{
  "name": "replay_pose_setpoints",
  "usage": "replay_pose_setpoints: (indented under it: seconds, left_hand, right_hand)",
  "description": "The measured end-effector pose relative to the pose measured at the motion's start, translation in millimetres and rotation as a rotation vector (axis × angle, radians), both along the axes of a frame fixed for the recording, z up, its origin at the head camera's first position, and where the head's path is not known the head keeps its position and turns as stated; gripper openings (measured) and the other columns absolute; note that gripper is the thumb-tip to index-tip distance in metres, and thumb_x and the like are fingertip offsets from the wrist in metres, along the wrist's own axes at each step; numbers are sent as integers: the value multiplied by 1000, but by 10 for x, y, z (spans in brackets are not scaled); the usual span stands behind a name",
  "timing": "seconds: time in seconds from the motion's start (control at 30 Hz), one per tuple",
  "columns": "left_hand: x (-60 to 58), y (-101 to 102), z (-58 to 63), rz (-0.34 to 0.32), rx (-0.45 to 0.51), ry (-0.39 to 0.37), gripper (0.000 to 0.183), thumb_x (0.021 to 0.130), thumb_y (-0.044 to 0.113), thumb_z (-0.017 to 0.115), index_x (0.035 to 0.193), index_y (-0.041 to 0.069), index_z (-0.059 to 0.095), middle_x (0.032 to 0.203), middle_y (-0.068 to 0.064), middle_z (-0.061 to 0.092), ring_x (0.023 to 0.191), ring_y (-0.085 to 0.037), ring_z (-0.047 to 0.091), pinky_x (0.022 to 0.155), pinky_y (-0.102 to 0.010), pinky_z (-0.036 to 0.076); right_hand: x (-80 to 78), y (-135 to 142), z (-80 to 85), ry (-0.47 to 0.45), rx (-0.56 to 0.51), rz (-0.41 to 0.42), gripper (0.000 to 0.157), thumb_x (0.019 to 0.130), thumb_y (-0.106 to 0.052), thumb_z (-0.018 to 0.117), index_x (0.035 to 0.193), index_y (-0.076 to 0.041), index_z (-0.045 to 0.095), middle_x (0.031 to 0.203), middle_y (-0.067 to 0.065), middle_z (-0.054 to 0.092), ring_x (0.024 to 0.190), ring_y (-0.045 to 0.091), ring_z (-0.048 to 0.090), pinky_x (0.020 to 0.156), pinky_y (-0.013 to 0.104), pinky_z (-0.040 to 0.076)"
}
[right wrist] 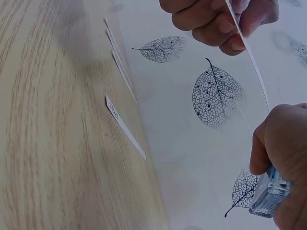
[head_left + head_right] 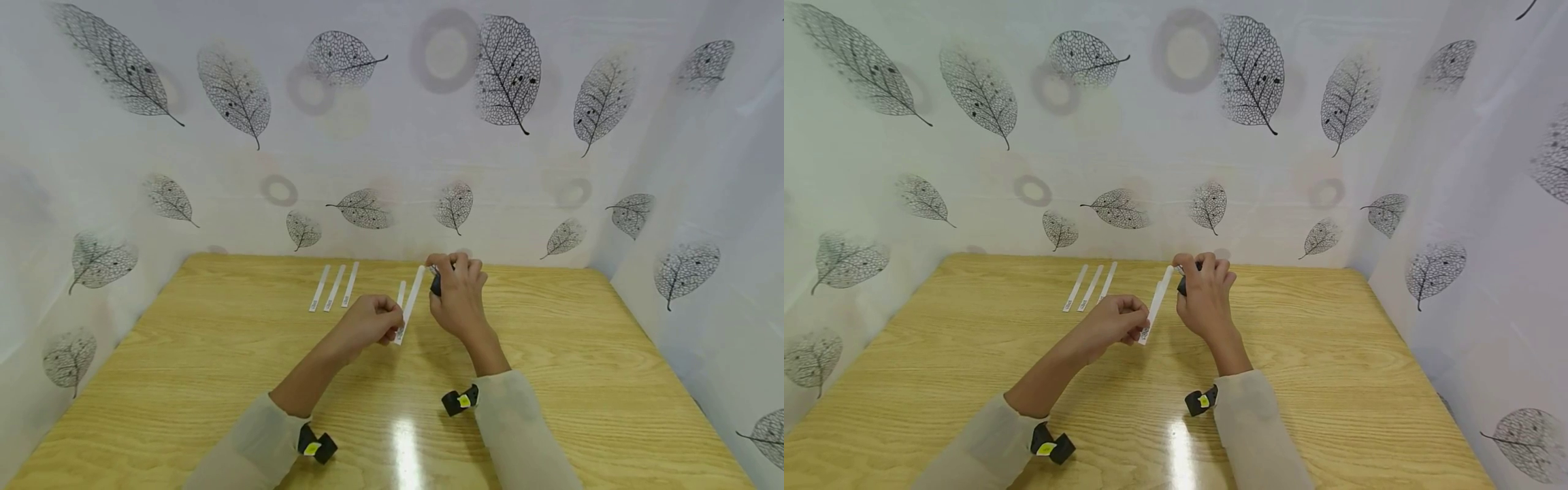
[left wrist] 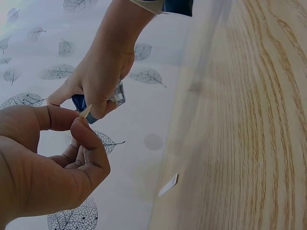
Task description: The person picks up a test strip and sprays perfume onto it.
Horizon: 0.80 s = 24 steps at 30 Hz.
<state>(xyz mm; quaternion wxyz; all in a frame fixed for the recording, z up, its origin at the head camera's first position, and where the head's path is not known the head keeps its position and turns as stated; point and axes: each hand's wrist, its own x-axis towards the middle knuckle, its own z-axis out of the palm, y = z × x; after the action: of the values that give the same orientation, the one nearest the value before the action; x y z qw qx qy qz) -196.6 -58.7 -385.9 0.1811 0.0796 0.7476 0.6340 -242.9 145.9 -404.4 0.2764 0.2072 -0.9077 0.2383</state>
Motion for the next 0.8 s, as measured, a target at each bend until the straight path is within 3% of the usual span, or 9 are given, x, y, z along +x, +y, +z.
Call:
replay_pose_setpoints:
  seconds: [0.47, 0.8]
  left_hand:
    - [1, 0, -3, -2, 8, 7, 12, 97, 10, 57, 97, 0, 64, 86, -9, 61, 72, -18, 57, 69, -32, 53]
    - [0, -3, -9, -9, 12, 8, 12, 97, 10, 57, 98, 0, 64, 86, -9, 61, 71, -18, 56, 71, -35, 53]
  right_hand:
    - [-9, 4, 2, -17, 4, -8, 54, 84, 7, 66, 126, -21, 45, 120, 25, 46, 102, 46, 35, 81, 58, 28]
    - [-14, 0, 0, -20, 3, -9, 53, 84, 7, 66, 125, -19, 45, 119, 26, 46, 102, 47, 36, 81, 59, 28]
